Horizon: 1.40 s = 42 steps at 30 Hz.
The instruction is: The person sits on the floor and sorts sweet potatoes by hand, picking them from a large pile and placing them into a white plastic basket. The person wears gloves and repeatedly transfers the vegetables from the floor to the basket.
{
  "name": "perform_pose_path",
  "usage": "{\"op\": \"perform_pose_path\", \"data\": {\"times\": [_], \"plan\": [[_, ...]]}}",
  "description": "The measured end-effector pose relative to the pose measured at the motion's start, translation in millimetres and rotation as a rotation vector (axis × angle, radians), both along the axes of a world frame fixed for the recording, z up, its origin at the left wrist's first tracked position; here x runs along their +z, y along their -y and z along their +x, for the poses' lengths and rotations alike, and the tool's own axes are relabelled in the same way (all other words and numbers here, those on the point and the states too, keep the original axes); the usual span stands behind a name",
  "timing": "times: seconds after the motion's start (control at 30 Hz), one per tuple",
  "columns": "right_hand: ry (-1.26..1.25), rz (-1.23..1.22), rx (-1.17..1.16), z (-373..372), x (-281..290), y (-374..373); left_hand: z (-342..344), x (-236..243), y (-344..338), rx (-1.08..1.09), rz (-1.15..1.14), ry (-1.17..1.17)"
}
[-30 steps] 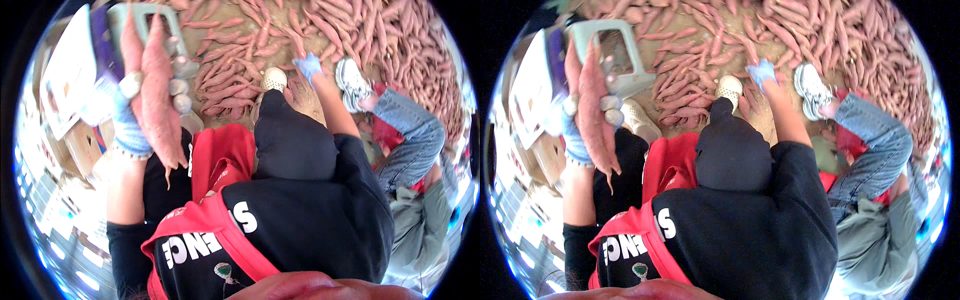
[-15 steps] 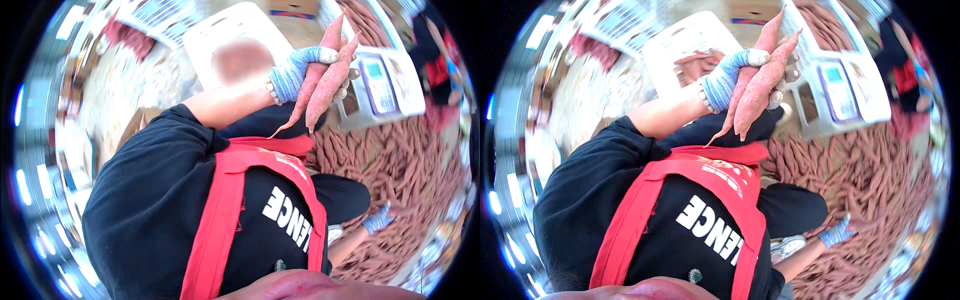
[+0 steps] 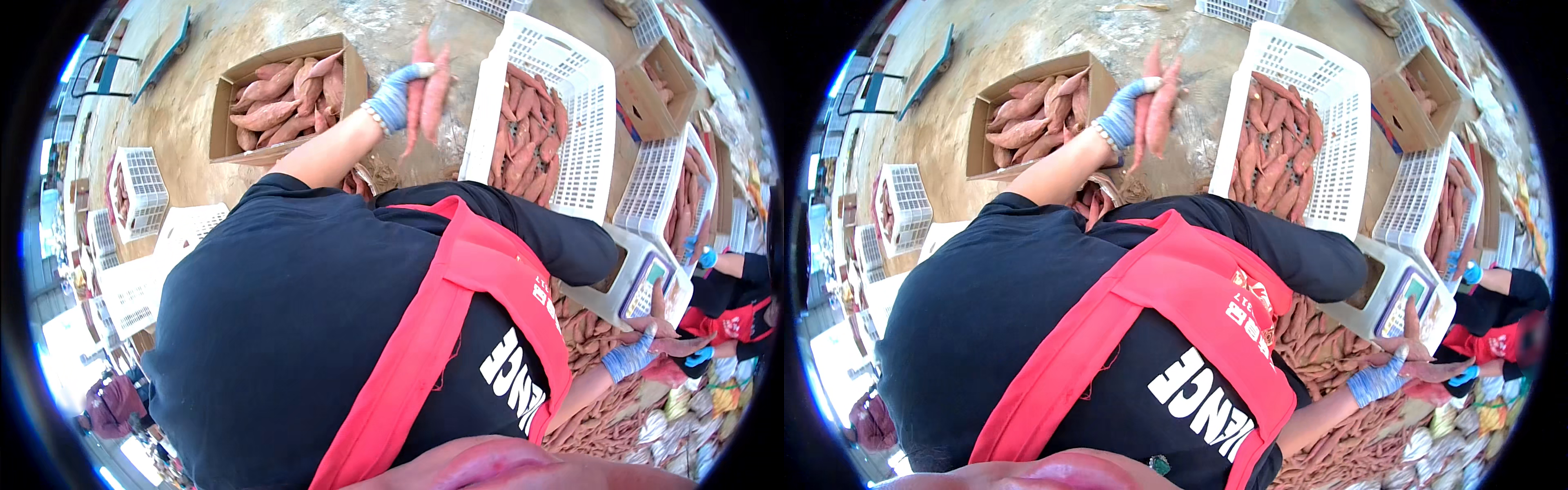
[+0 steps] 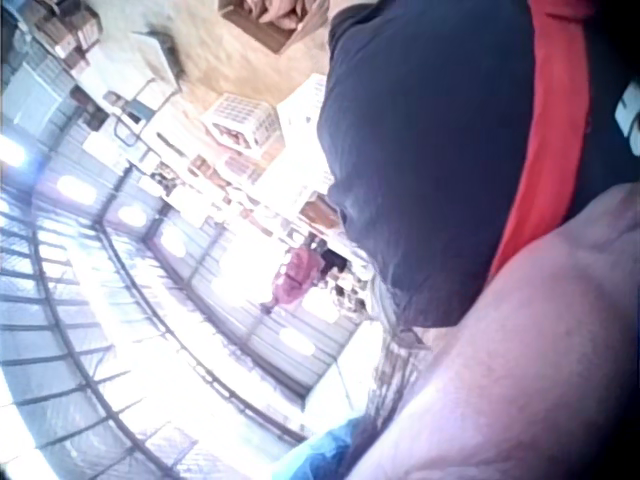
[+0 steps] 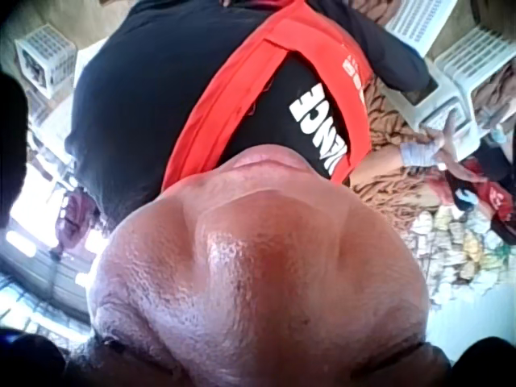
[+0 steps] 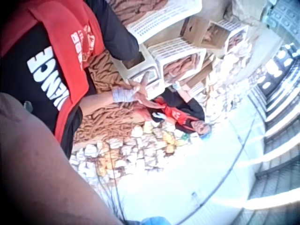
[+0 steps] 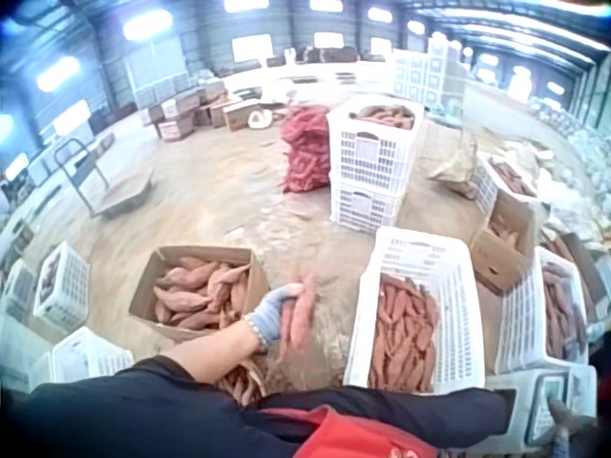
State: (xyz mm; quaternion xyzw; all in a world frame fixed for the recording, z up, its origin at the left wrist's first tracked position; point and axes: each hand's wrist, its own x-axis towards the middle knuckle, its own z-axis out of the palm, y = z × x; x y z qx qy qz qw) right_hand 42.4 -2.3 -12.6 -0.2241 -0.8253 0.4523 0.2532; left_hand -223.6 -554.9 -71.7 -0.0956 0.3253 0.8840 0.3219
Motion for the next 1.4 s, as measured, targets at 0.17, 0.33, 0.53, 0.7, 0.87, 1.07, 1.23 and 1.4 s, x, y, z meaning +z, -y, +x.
{"op": "perform_pose_path", "data": {"times": [0.17, 0.33, 0.53, 0.7, 0.87, 1.07, 1.23, 1.4], "plan": [[-0.111, -0.073, 0.011, -29.0, -35.6, -14.8, -12.3, -28.8, 111.5, 0.449, -0.137, 0.028], [-0.127, -0.333, 0.079, -43.8, 2.3, 42.5, 20.0, -59.2, 163.0, 0.577, -0.219, 0.021], [-0.204, -0.156, 0.255, -68.6, 39.7, 95.2, 74.9, -49.2, 189.6, 0.294, -0.422, 0.248], [-0.029, -0.333, 0.260, -38.0, 7.5, 27.6, 140.7, -24.3, 188.3, -0.323, -0.780, 0.313], [-0.132, -0.435, -0.105, -38.2, -8.4, 13.2, 190.2, -58.0, 166.7, -0.637, -1.006, 0.184], [-0.286, -0.592, 0.046, -90.0, 13.8, 65.1, 198.5, -89.7, 160.7, -0.994, -1.264, -0.156], [-0.317, -0.904, 0.293, -109.8, 30.7, 111.5, 146.1, -88.4, 139.9, -1.216, -1.421, -0.518], [-0.138, -0.814, 0.319, -134.5, 20.5, 171.5, 55.9, 14.2, 7.7, -0.338, -1.251, -0.732]]}}
